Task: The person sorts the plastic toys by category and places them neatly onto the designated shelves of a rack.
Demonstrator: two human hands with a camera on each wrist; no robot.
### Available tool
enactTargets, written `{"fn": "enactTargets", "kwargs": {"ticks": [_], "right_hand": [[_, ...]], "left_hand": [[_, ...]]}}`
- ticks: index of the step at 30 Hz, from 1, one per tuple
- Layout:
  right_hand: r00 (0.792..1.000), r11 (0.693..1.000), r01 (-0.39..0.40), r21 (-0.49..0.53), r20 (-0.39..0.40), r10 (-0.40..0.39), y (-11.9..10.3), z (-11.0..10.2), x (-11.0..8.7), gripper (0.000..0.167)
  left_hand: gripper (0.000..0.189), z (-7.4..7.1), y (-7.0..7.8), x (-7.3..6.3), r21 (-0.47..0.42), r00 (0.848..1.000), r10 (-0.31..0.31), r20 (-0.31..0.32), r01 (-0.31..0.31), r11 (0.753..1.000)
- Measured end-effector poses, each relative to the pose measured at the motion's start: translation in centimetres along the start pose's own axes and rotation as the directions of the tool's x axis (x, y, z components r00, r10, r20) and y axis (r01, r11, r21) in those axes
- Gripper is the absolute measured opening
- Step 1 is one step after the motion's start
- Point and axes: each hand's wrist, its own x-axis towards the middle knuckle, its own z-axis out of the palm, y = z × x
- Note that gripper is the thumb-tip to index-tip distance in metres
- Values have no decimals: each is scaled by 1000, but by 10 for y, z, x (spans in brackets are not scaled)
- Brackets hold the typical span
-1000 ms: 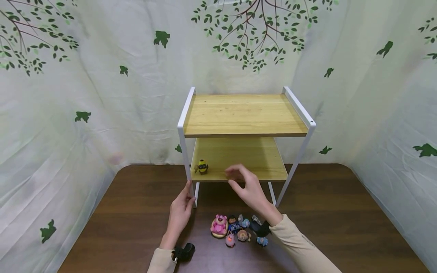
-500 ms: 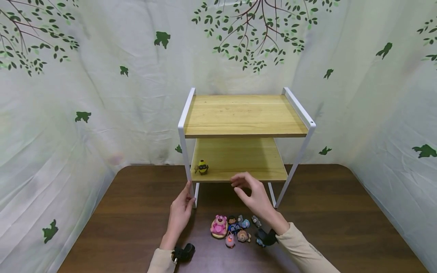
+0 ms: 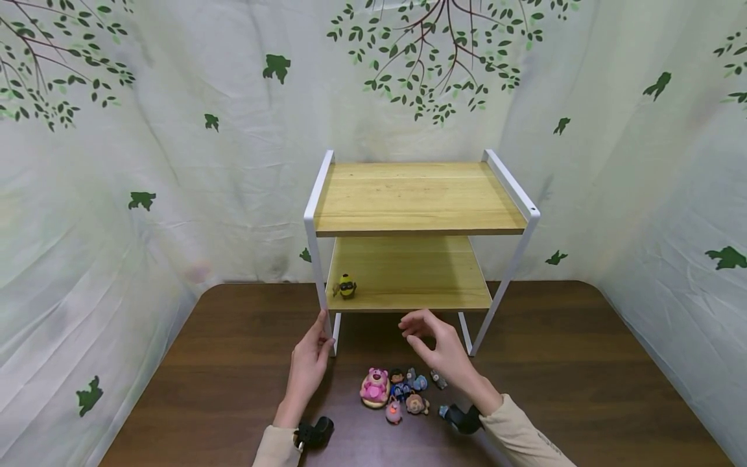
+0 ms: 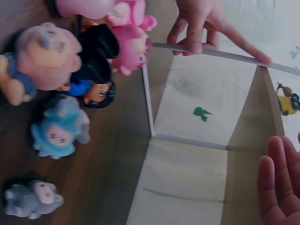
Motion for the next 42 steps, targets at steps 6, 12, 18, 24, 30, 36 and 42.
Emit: {"fn": "enactTargets", "kwargs": {"ticks": [6, 12, 18, 24, 30, 36, 42], "right_hand": [[999, 1000, -25, -6, 35, 25, 5, 1, -11, 28], [995, 998, -64, -5, 79, 64, 11, 1, -21, 28], [985, 993, -118, -12, 125, 119, 19, 2, -31, 27], [974, 987, -161, 4, 161, 158, 24, 3, -39, 26], [960, 979, -202, 14, 202, 196, 26, 3, -46, 27], [947, 977, -213, 23, 253, 201, 27, 2, -51, 26], [926, 969, -247, 10, 297, 233, 47, 7, -62, 27]], "left_hand": [[93, -1, 2, 0, -1, 1000, -19, 15, 19, 1000], [93, -1, 3, 0, -4, 1000, -15, 13, 15, 1000], [91, 0, 2, 0, -9, 1000, -20, 19, 21, 1000], [93, -1, 2, 0, -6, 1000, 11, 13, -11, 1000], [94, -2, 3, 0, -7, 1000, 14, 15, -14, 1000], [92, -1, 2, 0, -9, 1000, -1, 16, 1, 1000], [92, 0, 2, 0, -15, 1000, 0, 15, 0, 1000]]}}
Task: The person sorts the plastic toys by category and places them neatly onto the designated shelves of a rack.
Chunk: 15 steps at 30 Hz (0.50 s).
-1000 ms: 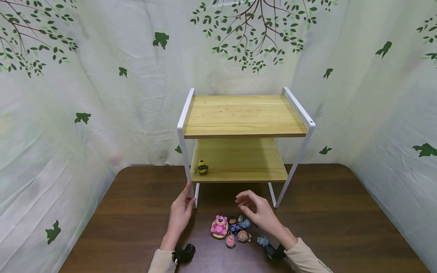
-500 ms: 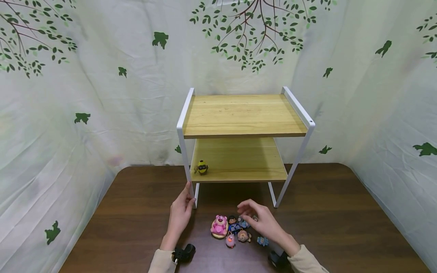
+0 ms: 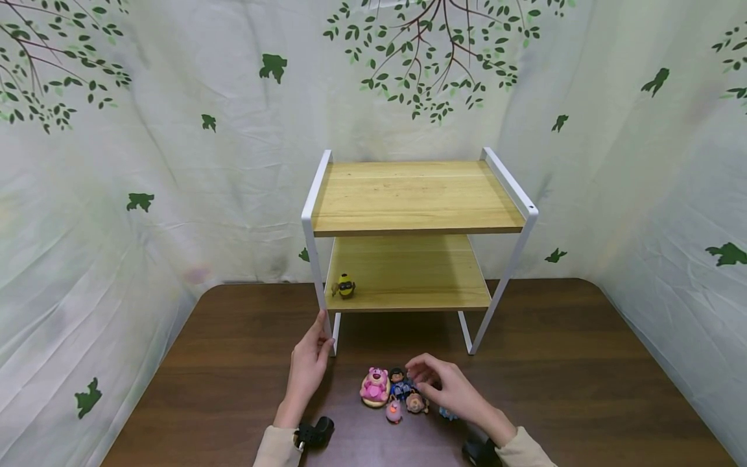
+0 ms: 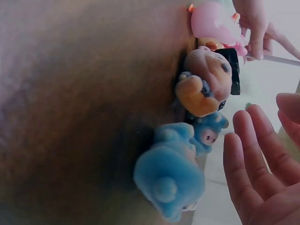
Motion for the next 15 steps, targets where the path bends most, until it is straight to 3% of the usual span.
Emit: {"fn": "enactTargets", "kwargs": {"ticks": [6, 15], "right_hand": [[999, 999, -48, -18, 17, 48, 23, 6, -3, 30], [998, 1000, -11, 11, 55, 11, 26, 7, -7, 27]], "left_hand": [[93, 0, -1, 0, 1, 1000, -15, 7, 15, 1000], [94, 0, 0, 0, 5, 1000, -24, 16, 24, 1000]]}}
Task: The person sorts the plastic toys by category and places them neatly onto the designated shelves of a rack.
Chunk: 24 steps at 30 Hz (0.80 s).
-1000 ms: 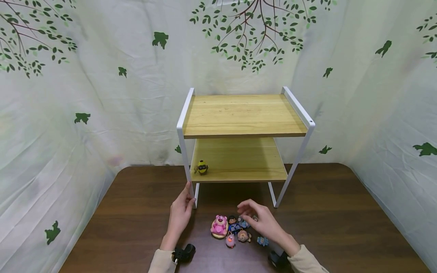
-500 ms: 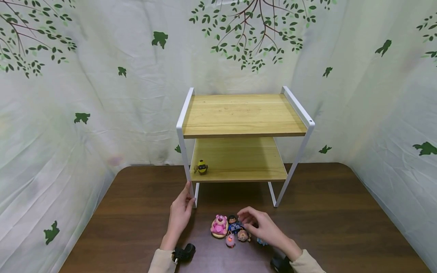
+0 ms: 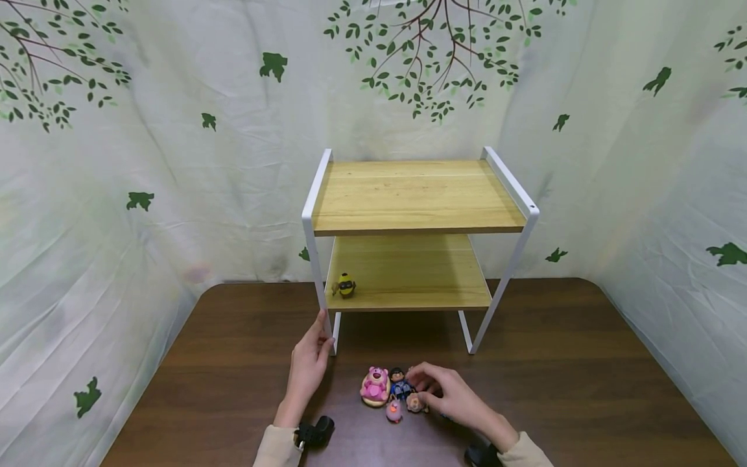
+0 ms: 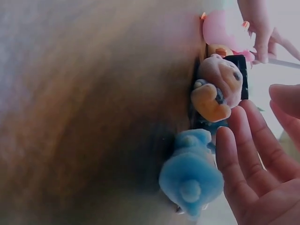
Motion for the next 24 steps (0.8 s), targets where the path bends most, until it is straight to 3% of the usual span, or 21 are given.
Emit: {"fn": "enactTargets", "kwargs": {"ticks": [8, 16, 24], "right_hand": [[999, 997, 50, -63, 9, -50, 0, 3, -4, 19], [999, 989, 12, -151, 40, -6, 0, 6, -6, 19], [999, 982, 14, -187, 49, -5, 1, 8, -5, 16]], "left_hand": [[93, 0, 1, 0, 0, 1000, 1, -6, -1, 1000], [94, 0, 2, 1, 2, 1000, -16, -1, 16, 1000], [85, -1, 3, 1, -4, 997, -75, 29, 75, 997]]}}
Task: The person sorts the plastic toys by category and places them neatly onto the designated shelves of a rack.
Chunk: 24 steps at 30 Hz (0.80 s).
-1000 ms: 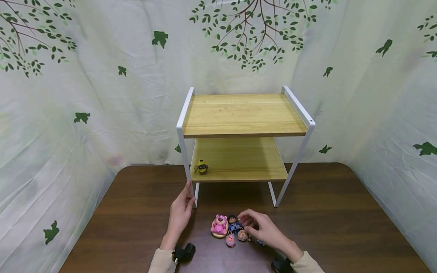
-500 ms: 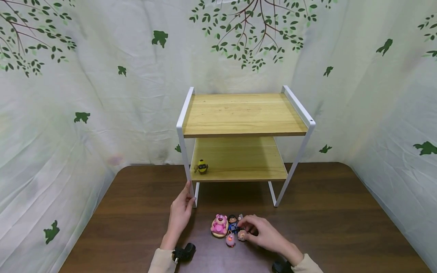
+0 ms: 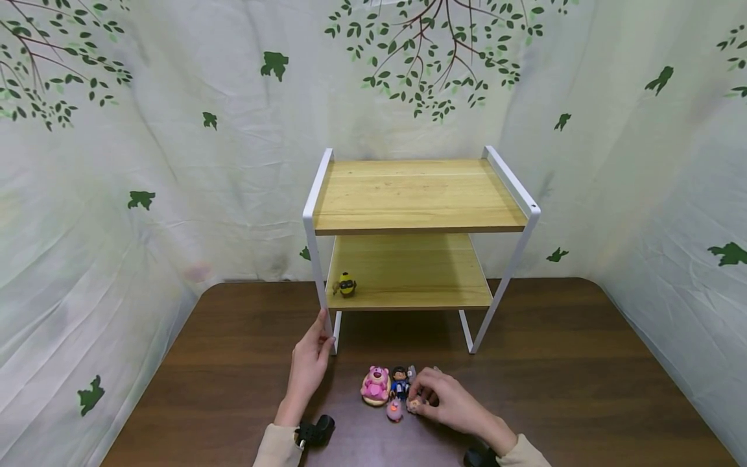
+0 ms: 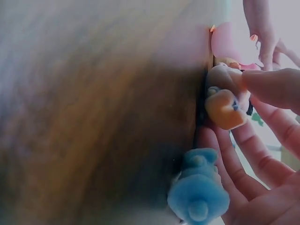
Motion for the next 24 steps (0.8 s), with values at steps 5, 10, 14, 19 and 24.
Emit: {"fn": "enactTargets", "kwargs": {"ticks": [5, 10, 14, 19, 24], "right_hand": [[999, 999, 40, -1, -25, -40, 2, 1, 0, 15], [997, 998, 56, 33, -57, -54, 3, 2, 0, 18], [997, 997, 45, 60, -65, -41, 2, 1, 0, 18], [996, 997, 44, 59, -84, -39, 0, -1, -1, 20], [989, 992, 98, 76, -121, -88, -2, -4, 0, 17]], "left_hand": [[82, 0, -1, 0, -5, 1000, -1, 6, 1, 1000], [83, 0, -1, 0, -7, 1000, 16, -7, -16, 1000], [86, 0, -1, 0, -8, 1000, 25, -14, -25, 1000], [93, 1, -2, -1, 2, 998, 51, -28, -51, 999], [94, 1, -2, -1, 4, 997, 64, -38, -64, 998]]}}
